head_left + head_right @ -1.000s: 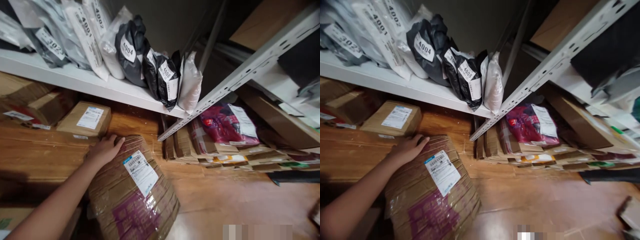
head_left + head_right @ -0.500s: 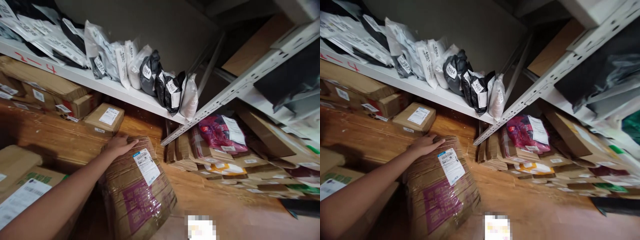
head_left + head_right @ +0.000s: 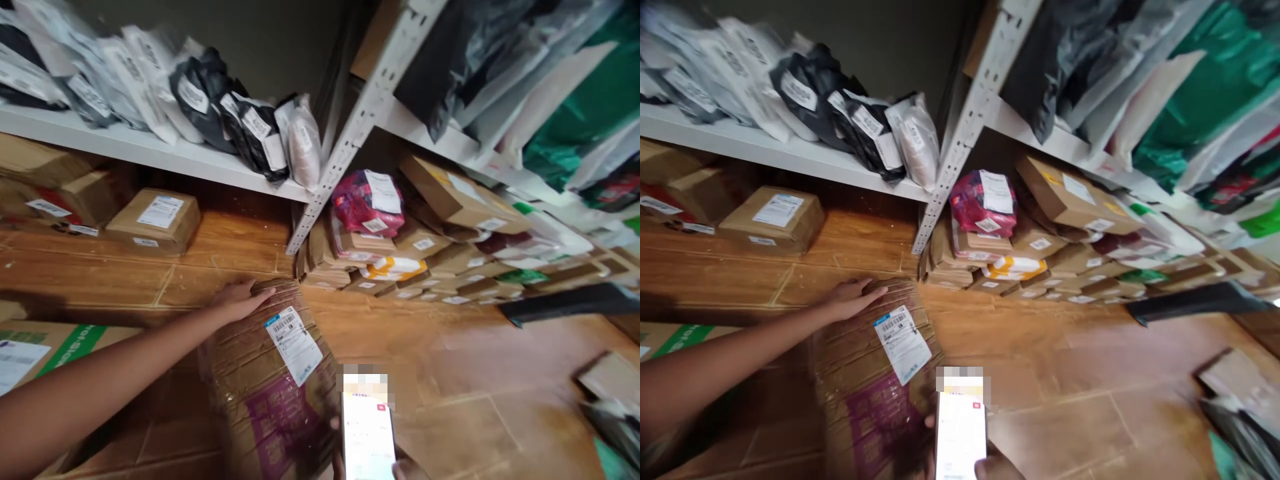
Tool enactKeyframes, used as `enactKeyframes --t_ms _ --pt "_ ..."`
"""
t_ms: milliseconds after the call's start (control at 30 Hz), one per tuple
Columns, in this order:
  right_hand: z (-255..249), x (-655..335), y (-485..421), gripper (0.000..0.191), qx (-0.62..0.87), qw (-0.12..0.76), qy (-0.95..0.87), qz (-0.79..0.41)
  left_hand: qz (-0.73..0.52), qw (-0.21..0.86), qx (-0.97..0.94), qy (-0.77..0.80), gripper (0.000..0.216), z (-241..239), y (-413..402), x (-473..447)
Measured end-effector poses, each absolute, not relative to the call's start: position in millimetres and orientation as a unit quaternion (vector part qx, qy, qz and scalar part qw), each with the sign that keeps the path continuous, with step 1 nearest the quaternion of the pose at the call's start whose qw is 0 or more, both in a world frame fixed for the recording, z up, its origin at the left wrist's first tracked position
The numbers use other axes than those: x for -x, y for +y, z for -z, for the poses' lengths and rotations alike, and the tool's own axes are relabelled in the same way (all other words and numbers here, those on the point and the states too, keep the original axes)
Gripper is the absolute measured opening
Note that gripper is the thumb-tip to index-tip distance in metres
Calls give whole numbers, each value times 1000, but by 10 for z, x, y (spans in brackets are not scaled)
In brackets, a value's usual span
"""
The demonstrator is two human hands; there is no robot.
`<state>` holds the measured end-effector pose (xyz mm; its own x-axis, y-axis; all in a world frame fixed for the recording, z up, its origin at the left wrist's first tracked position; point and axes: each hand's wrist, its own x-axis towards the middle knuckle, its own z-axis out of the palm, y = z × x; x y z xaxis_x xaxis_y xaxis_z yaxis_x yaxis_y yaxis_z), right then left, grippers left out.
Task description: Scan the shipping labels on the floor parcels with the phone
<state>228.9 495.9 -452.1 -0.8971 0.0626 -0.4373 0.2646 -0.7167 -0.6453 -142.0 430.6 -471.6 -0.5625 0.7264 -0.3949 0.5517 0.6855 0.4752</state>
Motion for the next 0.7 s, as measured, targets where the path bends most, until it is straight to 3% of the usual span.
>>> enactKeyframes --t_ms 233,367,533,700 --pt "4970 -2867 4612 90 -216 16 276 936 -166 251 -442 845 76 4640 4692 884" --pt "5225 -3039 4533 81 -235 -105 245 935 -203 132 -561 791 70 4562 4507 329" --pt "4862 -3050 4808 84 -259 -115 238 929 -165 156 -799 557 79 4643 4272 -566" --pt "4460 -2920 5095 73 -250 -153 239 926 -97 199 -820 528 83 4707 4449 -981"
